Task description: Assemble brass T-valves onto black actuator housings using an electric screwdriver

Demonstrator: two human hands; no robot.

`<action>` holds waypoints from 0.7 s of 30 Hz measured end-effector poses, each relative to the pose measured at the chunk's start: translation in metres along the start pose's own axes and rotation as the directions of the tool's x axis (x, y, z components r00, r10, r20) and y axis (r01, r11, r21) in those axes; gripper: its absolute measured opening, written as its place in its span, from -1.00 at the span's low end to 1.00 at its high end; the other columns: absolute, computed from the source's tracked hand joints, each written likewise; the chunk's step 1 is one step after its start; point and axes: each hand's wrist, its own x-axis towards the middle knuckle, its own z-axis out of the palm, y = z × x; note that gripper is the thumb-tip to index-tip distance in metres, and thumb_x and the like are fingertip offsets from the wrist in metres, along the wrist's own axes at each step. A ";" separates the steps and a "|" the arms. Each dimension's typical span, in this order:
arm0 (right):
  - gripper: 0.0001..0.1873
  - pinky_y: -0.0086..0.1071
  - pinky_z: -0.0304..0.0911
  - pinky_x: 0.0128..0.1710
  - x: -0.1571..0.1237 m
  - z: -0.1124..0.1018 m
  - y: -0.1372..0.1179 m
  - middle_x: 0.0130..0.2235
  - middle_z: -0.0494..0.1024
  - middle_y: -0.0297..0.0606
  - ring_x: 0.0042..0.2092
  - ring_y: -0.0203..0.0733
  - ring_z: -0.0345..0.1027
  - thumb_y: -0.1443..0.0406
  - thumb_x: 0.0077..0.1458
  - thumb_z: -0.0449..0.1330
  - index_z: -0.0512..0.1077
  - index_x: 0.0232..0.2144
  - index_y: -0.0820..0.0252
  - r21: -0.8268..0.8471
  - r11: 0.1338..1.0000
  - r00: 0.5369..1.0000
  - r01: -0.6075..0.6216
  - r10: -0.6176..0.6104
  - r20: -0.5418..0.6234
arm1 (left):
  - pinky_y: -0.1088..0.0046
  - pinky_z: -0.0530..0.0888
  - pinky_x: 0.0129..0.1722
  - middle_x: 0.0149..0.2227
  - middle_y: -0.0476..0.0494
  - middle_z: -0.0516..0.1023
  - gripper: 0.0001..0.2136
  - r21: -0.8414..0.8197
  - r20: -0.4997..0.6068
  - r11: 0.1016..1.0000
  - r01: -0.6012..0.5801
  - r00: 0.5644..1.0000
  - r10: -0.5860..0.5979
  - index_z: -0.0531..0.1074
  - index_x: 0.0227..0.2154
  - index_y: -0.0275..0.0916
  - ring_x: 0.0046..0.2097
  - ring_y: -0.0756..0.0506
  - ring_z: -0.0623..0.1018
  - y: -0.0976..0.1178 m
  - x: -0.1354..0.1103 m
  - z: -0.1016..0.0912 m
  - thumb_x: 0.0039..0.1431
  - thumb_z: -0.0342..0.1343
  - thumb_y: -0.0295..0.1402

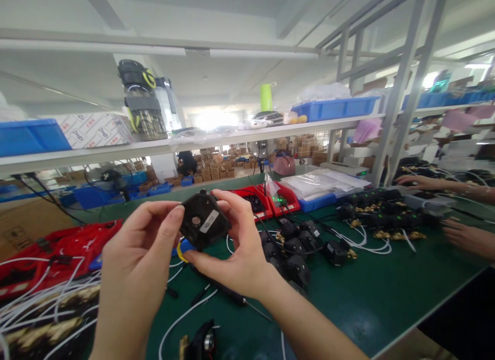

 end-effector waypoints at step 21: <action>-0.06 -0.28 0.55 -0.18 0.001 0.006 0.009 -0.02 0.54 -0.27 -0.10 -0.13 0.57 0.49 -0.15 0.44 0.21 0.21 -0.16 0.012 0.996 0.970 0.088 -0.083 -0.227 | 0.52 0.35 -0.53 -0.56 0.05 0.49 -0.70 0.154 0.087 0.986 -0.071 0.995 0.058 0.46 -0.50 -0.13 -0.52 -0.01 0.45 0.015 -0.013 0.020 0.07 0.22 -0.01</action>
